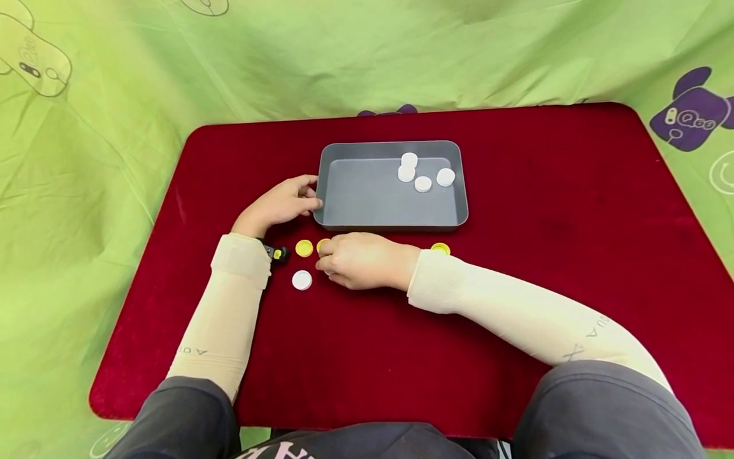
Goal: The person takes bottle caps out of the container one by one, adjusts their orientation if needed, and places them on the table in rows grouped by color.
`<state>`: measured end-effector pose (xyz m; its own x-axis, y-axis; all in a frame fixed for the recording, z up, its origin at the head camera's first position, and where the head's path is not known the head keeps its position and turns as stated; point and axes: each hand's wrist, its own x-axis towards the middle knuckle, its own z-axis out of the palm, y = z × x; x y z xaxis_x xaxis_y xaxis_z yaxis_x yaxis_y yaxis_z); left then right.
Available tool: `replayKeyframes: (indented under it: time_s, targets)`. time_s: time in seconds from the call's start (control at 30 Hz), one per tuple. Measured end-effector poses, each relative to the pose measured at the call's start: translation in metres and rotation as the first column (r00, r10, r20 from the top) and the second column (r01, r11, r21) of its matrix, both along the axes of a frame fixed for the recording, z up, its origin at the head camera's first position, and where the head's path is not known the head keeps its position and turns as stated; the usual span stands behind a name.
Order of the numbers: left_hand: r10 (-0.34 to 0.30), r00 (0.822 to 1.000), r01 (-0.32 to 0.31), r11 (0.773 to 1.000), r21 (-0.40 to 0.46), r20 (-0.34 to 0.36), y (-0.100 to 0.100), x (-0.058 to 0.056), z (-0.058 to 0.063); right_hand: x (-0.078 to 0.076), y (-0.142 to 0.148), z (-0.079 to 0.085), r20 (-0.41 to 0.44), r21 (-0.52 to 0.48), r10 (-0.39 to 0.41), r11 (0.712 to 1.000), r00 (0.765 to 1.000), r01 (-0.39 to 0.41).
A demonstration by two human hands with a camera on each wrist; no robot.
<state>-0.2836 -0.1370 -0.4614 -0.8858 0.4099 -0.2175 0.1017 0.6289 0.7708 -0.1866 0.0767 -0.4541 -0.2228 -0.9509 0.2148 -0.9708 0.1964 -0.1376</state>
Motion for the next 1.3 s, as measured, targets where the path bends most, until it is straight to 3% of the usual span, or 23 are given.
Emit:
replayKeyframes:
  time_s: [0.5,1.3]
  targets:
    - [-0.005,1.0,0.005,1.0,-0.007,0.002,0.001,-0.001,-0.001,0.007,-0.009,-0.007,0.018,0.073,0.016,0.997,1.0,-0.018]
    - [-0.005,1.0,0.005,1.0,0.0,-0.008,-0.001,-0.002,-0.002,0.01,-0.015,-0.009,0.039,0.079,0.027,0.996,0.999,-0.03]
